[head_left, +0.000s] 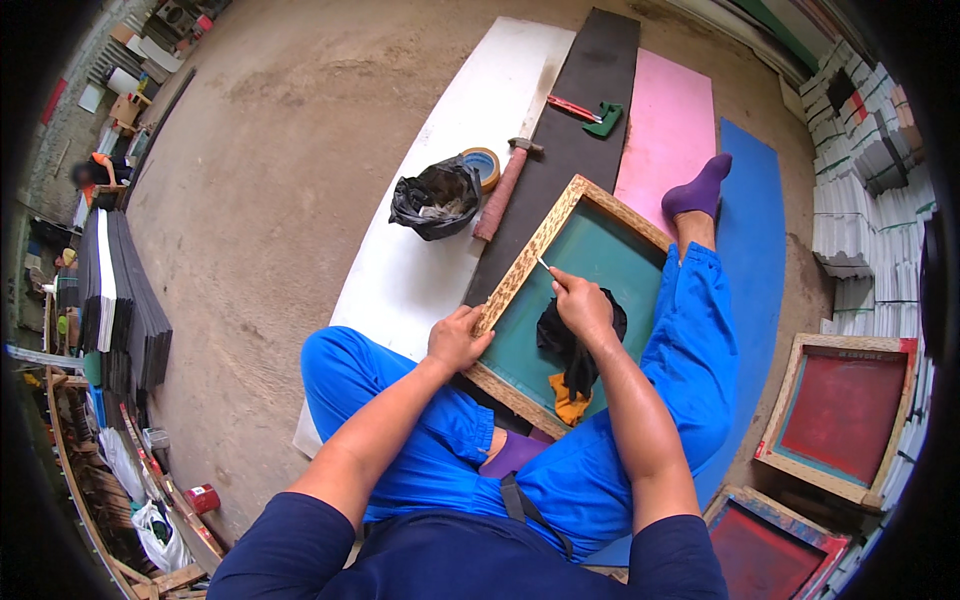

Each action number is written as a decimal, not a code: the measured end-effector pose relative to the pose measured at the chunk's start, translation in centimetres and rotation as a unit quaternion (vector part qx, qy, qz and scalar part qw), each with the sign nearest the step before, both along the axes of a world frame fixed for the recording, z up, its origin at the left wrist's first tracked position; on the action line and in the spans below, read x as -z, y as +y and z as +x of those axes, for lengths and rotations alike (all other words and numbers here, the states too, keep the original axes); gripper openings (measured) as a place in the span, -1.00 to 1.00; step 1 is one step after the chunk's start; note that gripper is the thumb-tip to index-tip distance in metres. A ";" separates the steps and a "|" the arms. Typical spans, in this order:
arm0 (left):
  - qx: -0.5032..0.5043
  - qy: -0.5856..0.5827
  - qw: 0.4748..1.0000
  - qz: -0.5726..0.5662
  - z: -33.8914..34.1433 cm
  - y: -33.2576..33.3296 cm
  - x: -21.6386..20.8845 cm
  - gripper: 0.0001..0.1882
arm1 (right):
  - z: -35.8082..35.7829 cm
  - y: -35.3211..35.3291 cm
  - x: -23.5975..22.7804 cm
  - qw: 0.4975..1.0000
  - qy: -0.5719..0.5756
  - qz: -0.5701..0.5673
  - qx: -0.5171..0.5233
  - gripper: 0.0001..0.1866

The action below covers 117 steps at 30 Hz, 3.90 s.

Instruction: The person sits on the floor and uses a small carving tool to carve a pattern into the wooden frame of a green board. The person holds the frame steady with one hand while carving with the other.

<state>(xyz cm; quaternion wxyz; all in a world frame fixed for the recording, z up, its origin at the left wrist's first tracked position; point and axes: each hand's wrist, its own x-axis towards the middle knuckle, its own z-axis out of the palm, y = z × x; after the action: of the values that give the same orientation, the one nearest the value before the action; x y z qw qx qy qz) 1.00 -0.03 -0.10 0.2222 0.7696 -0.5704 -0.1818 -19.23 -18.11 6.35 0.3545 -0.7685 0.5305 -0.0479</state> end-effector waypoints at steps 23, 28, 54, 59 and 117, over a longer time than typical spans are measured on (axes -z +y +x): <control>0.008 -0.006 1.000 -0.023 0.2 0.2 0.3 -0.42 | 1.2 0.6 -1.8 0.992 0.107 0.002 -0.066 -0.57; 0.014 -0.004 1.000 -0.023 -0.6 -0.7 0.0 -0.43 | -1.6 -1.2 7.0 0.975 -0.202 0.089 0.036 -0.60; 0.002 -0.016 1.000 -0.001 0.2 0.2 0.2 -0.40 | -0.3 -2.4 2.4 0.844 -0.235 0.449 0.177 -0.60; 0.006 -0.014 0.999 0.030 -0.4 -0.3 -1.1 -0.39 | -1.3 -3.4 3.7 0.947 -0.181 0.262 0.042 -0.53; -0.018 -0.021 0.999 -0.022 -0.9 -0.2 -0.2 -0.46 | 0.5 -5.2 3.8 0.911 -0.245 0.315 0.104 -0.58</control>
<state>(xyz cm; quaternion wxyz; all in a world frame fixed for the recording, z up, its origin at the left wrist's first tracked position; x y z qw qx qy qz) 0.09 -0.20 0.11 0.2301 0.7780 -0.5653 -0.1490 -18.69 -23.27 2.59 0.6900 -0.5219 0.4910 -0.1020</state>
